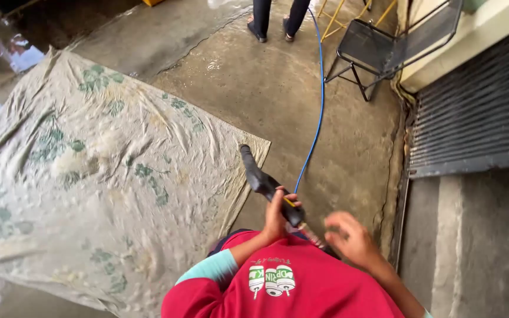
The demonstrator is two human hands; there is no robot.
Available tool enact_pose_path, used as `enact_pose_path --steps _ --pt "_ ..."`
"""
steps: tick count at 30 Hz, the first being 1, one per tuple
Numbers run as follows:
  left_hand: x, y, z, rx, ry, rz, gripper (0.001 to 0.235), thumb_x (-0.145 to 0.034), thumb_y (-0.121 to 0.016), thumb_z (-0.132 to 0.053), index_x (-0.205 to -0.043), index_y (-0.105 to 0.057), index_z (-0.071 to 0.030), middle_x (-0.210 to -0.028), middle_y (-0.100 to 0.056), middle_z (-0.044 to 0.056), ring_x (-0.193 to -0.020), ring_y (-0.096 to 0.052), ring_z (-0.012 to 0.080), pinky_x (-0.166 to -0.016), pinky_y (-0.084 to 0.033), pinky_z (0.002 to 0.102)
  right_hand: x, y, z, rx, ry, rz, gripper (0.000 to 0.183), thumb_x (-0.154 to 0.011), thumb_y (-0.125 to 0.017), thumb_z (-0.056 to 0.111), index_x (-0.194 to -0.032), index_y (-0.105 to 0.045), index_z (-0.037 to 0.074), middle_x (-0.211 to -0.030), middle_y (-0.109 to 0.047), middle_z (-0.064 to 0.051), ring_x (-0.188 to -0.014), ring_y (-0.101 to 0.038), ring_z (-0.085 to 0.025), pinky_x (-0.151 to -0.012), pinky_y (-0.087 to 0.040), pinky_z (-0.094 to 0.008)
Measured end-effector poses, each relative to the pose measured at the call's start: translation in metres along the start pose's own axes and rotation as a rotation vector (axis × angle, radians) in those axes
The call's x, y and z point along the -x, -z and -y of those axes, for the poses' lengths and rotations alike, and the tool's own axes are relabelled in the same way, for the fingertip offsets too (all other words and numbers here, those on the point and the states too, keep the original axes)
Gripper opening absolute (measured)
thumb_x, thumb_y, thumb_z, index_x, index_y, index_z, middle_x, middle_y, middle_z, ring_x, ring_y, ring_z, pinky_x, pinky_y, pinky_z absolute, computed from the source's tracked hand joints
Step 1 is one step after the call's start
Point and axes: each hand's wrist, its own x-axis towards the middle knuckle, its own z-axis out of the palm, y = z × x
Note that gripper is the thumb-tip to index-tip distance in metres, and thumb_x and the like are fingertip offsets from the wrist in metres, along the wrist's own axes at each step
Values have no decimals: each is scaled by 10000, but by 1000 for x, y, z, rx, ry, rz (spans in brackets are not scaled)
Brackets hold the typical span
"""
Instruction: The person uses a high-pressure water spray gun to clean a large floral-patterned rug laid on a concrete floor. They systematically spray the rug's surface and edges, occasionally lifting sections with their hand to rinse the underside and the floor beneath.
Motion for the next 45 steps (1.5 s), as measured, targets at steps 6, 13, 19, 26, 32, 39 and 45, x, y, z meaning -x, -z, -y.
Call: enact_pose_path --steps 6,13,19,26,32,39,45 --pt "-44 18 67 -126 -298 -109 495 -1008 -658 -389 -1400 -527 -118 -1325 -674 198 -1080 -711 275 -934 -596 445 -106 -28 -44 -428 18 464 955 -817 -643 749 -1566 -448 189 -1548 -420 -181 -1444 -400 -381 -1187 -343 -506" --pt "-23 21 58 -294 -457 -401 519 -1030 -633 -410 -1448 -552 -113 -1454 -558 185 -1312 -549 310 -1156 -432 430 -161 -44 -52 -2 438 856 953 -882 -535 772 -1596 -376 160 -1361 -606 -247 -1295 -523 -466 -1217 -220 -595" --pt "-32 -21 14 -481 -557 -363 552 -980 -668 -594 -1200 -627 -89 -928 -742 160 -859 -745 256 -808 -605 431 -265 -42 11 -15 155 1267 832 -887 -725 420 -1609 -369 210 -1269 -634 -227 -1138 -622 -307 -980 -493 -500" --pt "-65 46 36 -225 -862 -256 504 -1085 -572 -356 -1474 -552 -36 -1402 -605 230 -1308 -560 299 -1107 -465 477 -302 -98 30 -4 -7 1298 658 -654 -792 1 -1268 -598 140 -813 -633 -126 -643 -638 -256 -562 -534 -393" --pt "-15 166 111 -268 -897 -938 454 -987 -693 -192 -1424 -617 -96 -1320 -667 205 -1235 -626 342 -1036 -517 468 -350 -150 41 434 195 1198 543 -596 -729 121 -1133 -650 147 -850 -654 -153 -847 -672 -346 -738 -514 -489" --pt "-9 147 353 419 223 -1766 436 -970 -599 -530 -1385 -632 -401 -1393 -648 -111 -1291 -599 156 -1066 -483 363 -401 -197 41 814 439 1255 588 -674 -712 182 -1252 -605 197 -1005 -716 -239 -1048 -692 -455 -872 -519 -556" --pt "-164 -31 394 968 51 -1431 160 -870 -580 -202 -754 -670 -139 -590 -517 21 -463 -482 165 -375 -340 351 -446 -233 38 1015 878 1548 1065 -716 -544 115 -1635 -89 401 -1456 -559 -193 -1028 -611 -607 -770 -491 -620"
